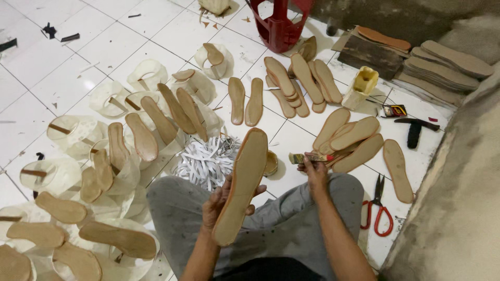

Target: The person sits on the floor surrounded by many sandal insoles and applies glue with a brush to the surface of one insole at a time, dipping the brush into a small glue container. Coated insoles are set down on the tiled floor among the others, and the person continues with the next insole.

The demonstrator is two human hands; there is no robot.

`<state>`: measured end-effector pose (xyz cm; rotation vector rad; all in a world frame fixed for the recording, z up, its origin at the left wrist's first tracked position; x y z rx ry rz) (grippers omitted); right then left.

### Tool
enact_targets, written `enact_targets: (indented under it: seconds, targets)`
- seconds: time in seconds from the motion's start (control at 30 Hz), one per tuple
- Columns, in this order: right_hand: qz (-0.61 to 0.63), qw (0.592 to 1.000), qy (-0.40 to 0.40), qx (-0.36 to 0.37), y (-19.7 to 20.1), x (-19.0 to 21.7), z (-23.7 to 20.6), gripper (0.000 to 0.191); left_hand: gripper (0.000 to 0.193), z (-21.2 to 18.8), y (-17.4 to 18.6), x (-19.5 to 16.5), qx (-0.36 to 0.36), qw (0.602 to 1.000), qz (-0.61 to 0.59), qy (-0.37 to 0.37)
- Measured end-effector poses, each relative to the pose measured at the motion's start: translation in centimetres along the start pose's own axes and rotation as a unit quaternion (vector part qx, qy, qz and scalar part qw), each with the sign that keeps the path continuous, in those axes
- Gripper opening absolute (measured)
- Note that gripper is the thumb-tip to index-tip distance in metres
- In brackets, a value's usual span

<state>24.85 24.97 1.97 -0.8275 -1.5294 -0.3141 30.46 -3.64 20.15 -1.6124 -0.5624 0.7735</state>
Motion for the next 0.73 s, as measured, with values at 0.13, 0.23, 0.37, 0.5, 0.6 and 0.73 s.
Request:
enact_targets:
  seconds: [0.13,0.23,0.37,0.5,0.6,0.73]
  targets:
    - [-0.016,0.999,0.021,0.032,-1.5,0.7,-0.9,0.037,0.087,-1.9,-3.2,-1.9,0.027,0.998,-0.041,-0.029]
    - [-0.066,0.996,0.009,0.052,-2.9,0.7,-1.5,0.038,0.083,-3.3,-4.1,-3.3,0.038,0.995,0.029,-0.091]
    - [-0.217,0.962,0.118,0.117,-5.4,1.7,-2.9,0.028,0.076,-5.3,-0.5,-4.5,-0.064,0.985,0.035,-0.155]
    - [-0.308,0.914,0.206,0.163,-9.2,1.9,-5.1,0.031,0.062,-7.2,2.0,-5.3,-0.096,0.976,-0.013,-0.195]
    - [-0.429,0.833,0.3,0.179,-10.8,1.6,-6.0,0.028,0.059,-8.3,3.9,-5.2,-0.138,0.97,-0.031,-0.199]
    - [-0.472,0.728,0.427,0.255,-13.1,0.0,-6.9,0.026,0.061,-9.0,5.3,-5.1,-0.146,0.969,-0.014,-0.2]
Point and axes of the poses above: each hand's wrist, its own z-axis towards the middle knuckle, its own y-axis out of the back of the hand, x = y × z, the point moved 9 cm from there along z, towards the middle knuckle, and after that the axes turned 10 degrees about -x, right-handed, at the moved point
